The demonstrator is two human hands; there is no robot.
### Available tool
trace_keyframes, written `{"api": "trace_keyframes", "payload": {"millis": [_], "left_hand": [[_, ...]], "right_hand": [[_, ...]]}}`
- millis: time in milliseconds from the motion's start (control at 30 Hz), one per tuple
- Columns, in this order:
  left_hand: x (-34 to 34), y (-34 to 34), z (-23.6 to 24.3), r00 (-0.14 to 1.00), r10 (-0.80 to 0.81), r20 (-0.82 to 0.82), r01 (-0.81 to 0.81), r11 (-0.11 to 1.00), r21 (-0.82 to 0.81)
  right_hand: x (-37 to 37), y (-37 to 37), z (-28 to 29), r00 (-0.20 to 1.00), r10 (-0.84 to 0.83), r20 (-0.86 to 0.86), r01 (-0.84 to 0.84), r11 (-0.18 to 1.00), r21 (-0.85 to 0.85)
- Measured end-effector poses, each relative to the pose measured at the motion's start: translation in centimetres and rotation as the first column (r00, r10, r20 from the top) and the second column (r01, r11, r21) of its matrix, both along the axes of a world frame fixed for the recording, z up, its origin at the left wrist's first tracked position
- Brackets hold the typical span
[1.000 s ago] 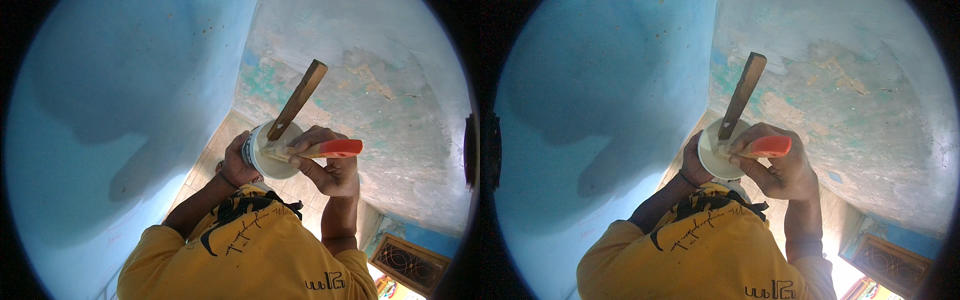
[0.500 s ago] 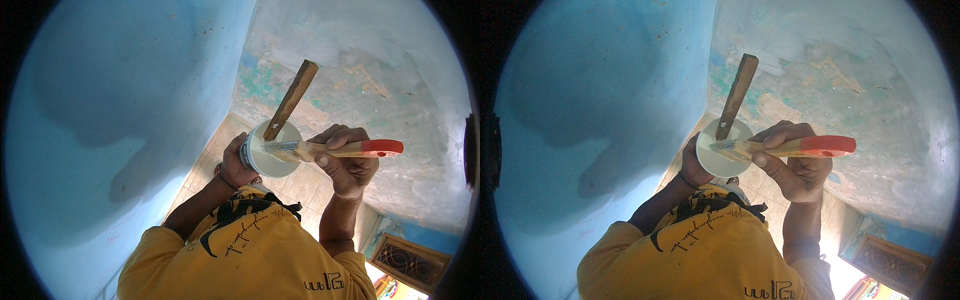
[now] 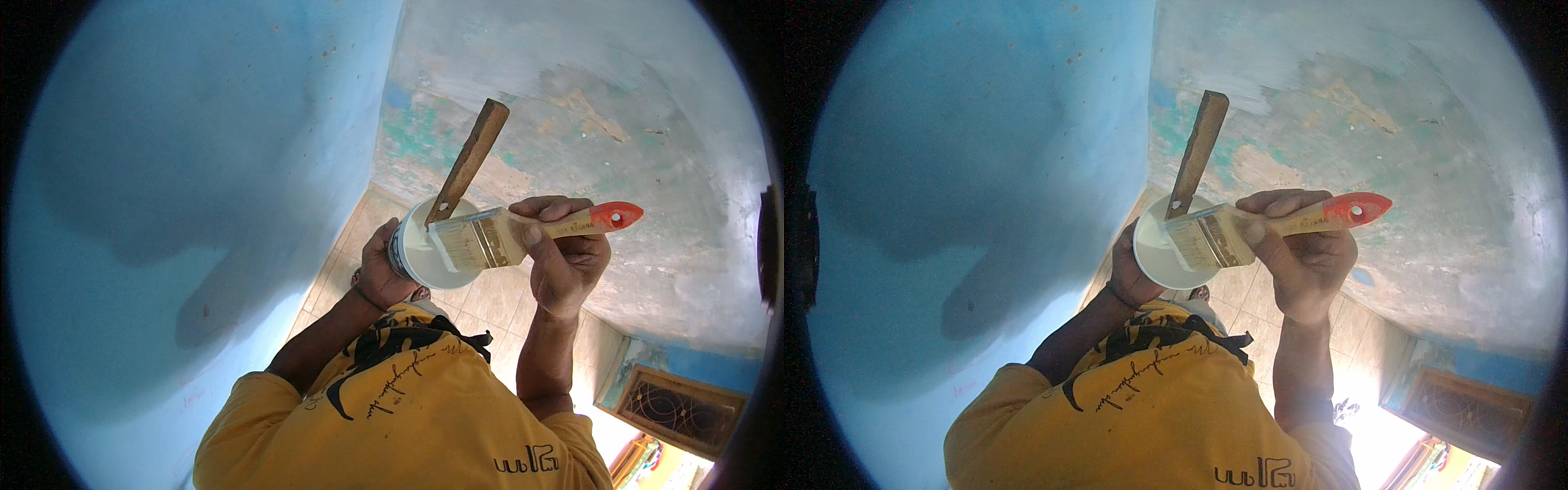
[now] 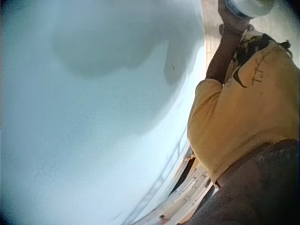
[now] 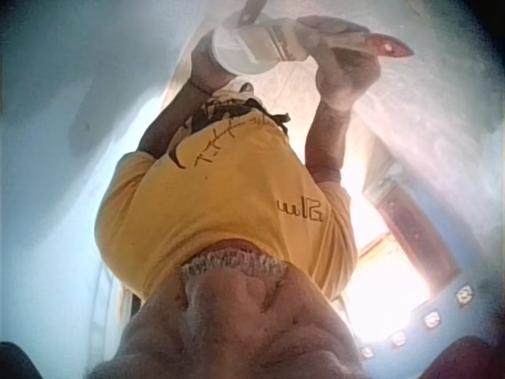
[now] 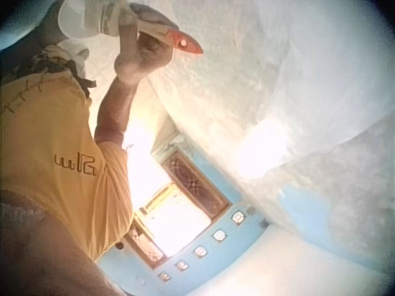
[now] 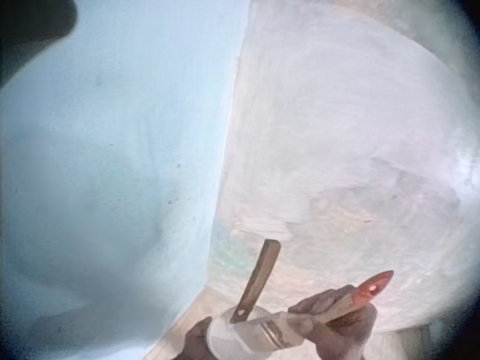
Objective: The person paints a ceiling with white paint using a brush. They repeatedly dip the brush into a paint container and apply paint to the ceiling surface, covering patches of old paint and discoloration.
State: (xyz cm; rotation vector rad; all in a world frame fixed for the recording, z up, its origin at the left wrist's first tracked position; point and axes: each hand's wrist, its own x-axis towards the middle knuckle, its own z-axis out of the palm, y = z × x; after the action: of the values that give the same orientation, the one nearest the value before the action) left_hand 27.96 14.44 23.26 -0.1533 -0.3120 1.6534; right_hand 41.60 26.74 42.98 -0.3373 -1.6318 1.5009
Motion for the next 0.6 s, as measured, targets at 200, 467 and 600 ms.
{"api": "trace_keyframes", "payload": {"millis": [200,467,600], "left_hand": [[0.0,0.3,-0.2,1.0,-0.025,0.013,0.025,1.0,0.0],[0.4,1.4,-0.5,0.997,-0.073,0.037,0.074,0.997,-0.013],[0.7,2.2,-0.2,0.994,-0.107,-0.016,0.105,0.993,-0.059]], "right_hand": [[1.3,0.2,-1.7,0.996,-0.092,-0.016,0.086,0.973,-0.213],[3.3,1.3,-4.4,0.978,-0.198,-0.066,0.159,0.912,-0.378],[4.0,1.7,-5.2,0.962,-0.252,-0.102,0.187,0.885,-0.426]]}}
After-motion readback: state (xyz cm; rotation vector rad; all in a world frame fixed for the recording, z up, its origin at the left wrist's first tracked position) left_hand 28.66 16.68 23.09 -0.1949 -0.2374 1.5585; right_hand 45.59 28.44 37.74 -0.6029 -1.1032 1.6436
